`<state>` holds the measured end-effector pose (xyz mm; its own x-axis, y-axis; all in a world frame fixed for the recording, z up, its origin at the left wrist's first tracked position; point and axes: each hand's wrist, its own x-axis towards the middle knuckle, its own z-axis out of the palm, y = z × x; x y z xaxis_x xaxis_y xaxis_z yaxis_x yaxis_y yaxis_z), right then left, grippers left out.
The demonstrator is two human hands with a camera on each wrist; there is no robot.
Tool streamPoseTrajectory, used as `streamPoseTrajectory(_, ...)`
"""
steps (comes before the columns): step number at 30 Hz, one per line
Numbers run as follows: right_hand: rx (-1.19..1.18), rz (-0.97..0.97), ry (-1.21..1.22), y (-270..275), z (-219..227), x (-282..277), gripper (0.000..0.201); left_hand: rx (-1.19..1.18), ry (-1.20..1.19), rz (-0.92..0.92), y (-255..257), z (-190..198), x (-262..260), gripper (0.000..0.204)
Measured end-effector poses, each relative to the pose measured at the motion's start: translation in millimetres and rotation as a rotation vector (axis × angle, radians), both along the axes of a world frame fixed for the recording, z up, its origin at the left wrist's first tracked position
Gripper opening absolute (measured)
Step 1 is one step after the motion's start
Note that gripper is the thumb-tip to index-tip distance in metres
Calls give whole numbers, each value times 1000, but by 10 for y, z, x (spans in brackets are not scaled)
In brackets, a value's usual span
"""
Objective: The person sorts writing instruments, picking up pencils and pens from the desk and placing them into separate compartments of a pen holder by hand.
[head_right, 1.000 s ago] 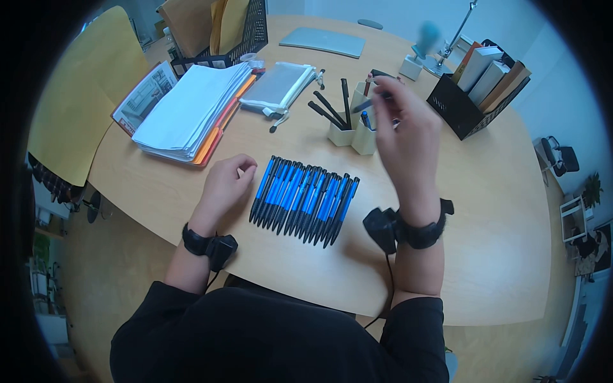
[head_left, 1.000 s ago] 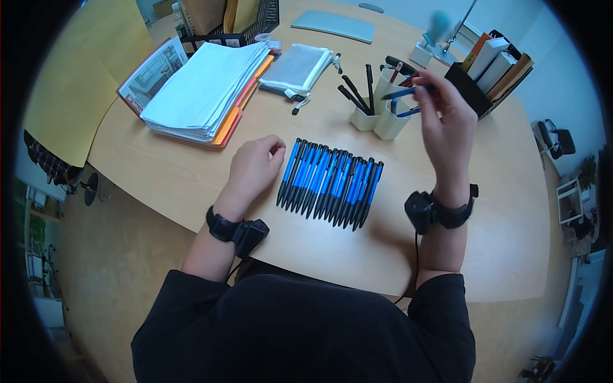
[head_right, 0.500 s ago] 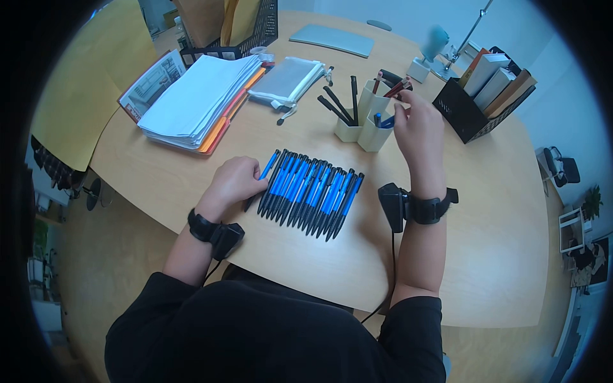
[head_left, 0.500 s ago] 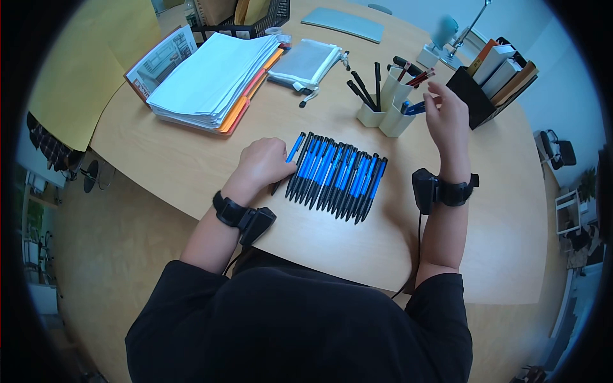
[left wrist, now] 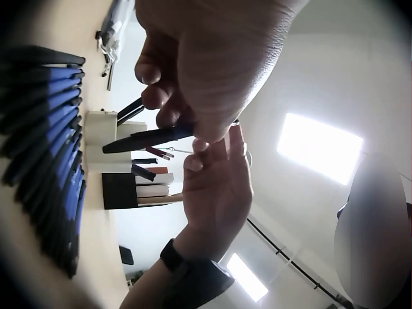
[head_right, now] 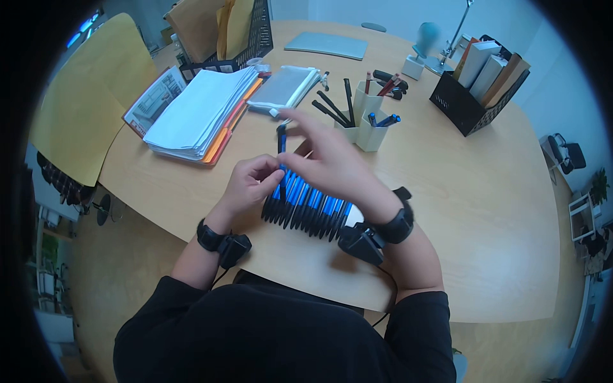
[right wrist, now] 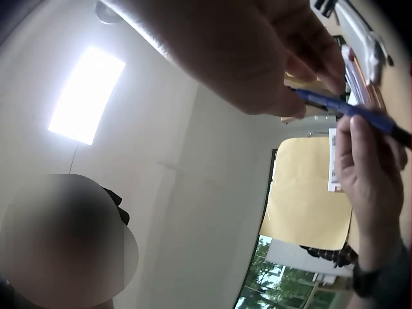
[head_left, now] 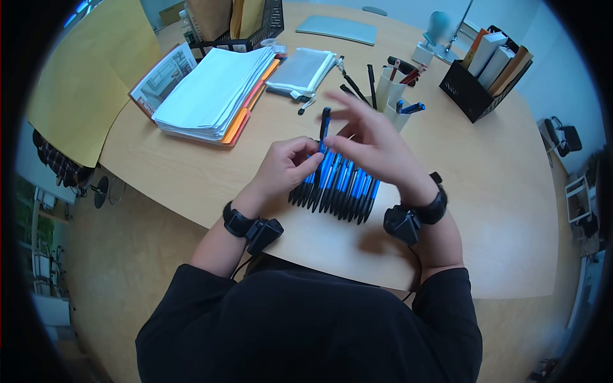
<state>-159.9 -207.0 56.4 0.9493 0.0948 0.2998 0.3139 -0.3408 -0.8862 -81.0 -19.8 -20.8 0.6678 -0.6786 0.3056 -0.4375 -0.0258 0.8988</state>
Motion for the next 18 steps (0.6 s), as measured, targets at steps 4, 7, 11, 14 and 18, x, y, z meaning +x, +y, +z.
streamPoseTrajectory(4, -3, 59, 116, 3, -39, 18, 30, -34, 9, -18, -32, -76, 28, 12)
streamPoseTrajectory(7, -53, -14, 86, -137, 90, -26, 23, 1, -3, 96, -36, -124, 78, 13)
streamPoseTrajectory(11, -117, -538, -497, -540, 214, -66, 22, 282, -137, 344, 17, -140, 178, 17)
streamPoseTrajectory(14, -113, -755, -727, -790, 204, 64, 24, 502, -184, 324, 28, -170, 194, 20)
streamPoseTrajectory(18, -400, -885, -573, -1034, 21, 210, 24, 657, -226, 265, 31, -111, 142, 21)
